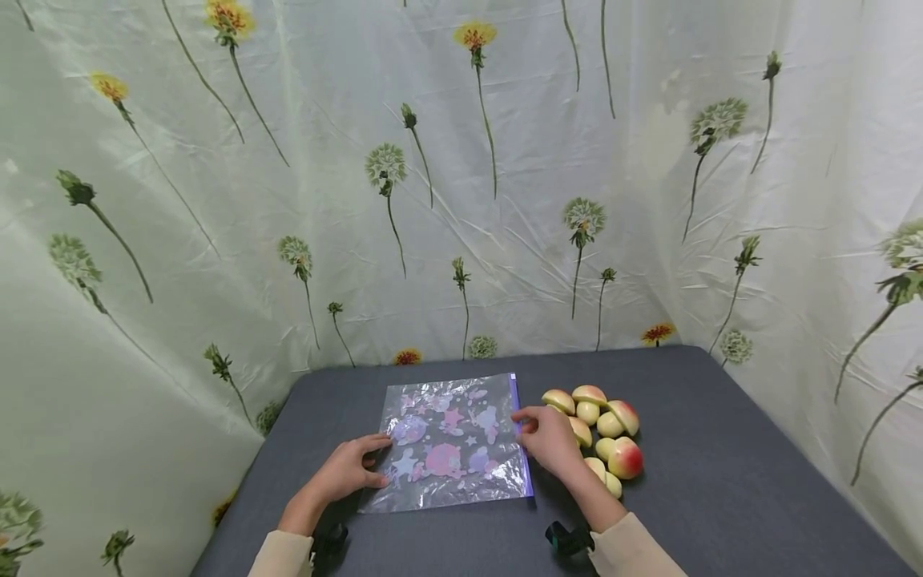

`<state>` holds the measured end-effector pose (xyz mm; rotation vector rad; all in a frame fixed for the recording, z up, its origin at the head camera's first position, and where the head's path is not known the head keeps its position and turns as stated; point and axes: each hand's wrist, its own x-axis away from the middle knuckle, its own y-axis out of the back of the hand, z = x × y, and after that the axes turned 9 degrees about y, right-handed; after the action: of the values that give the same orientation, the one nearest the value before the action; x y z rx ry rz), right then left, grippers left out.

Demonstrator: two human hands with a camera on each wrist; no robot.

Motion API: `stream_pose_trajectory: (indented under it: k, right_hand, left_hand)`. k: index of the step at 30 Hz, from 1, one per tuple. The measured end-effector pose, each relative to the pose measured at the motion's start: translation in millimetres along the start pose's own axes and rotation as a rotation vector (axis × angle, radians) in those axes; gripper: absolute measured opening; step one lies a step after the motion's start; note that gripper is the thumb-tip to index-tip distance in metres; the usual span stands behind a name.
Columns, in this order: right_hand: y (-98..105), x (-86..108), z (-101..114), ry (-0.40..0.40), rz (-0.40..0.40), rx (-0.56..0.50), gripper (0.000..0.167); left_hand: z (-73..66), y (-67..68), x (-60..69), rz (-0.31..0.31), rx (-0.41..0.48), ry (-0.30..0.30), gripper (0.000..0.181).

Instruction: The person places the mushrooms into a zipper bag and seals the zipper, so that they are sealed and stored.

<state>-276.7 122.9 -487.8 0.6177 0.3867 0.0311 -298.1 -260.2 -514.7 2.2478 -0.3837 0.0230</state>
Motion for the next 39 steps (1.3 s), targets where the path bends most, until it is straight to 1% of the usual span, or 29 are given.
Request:
stream_pose_trajectory:
  k: [4,9,13,20,27,32,39]
  right_hand:
    - [1.9,-1.9,2.1,-0.037,0.002,-0.071,0.030]
    - [4.7,-4.5,5.4,-0.055,-0.003,-0.110,0.029]
    - [6.2,-6.6,7.1,-0.063,-0.003,-0.135,0.029]
    - [10.6,-7.8,14.3,-0.061,0.010,-0.164,0.031]
    - [12.8,-10.2,18.1,-0.070,0.008,-0.199,0.030]
    - [13.7,-12.5,21.3,-0.078,-0.012,-0.231,0.027]
    - [14.7,-16.3,28.0,-0.068,-0.041,-0.264,0.024]
  left_hand:
    - [2.0,-1.1,0.7,0.008,0.022,-0.007,0.074]
    - [3.7,-2.7,0.2,0.021,0.039,-0.023,0.073]
    - [2.4,-2.4,1.1,0.023,0.049,-0.025,0.072]
    - [2.2,0.0,4.2,0.031,0.095,-0.012,0.073]
    - [4.1,1.4,5.2,0.029,0.123,0.020,0.075]
    - [6.8,0.4,5.1,0.012,0.118,0.040,0.077]
    - [8.1,-1.5,3.1,-0.010,0.120,0.041,0.077]
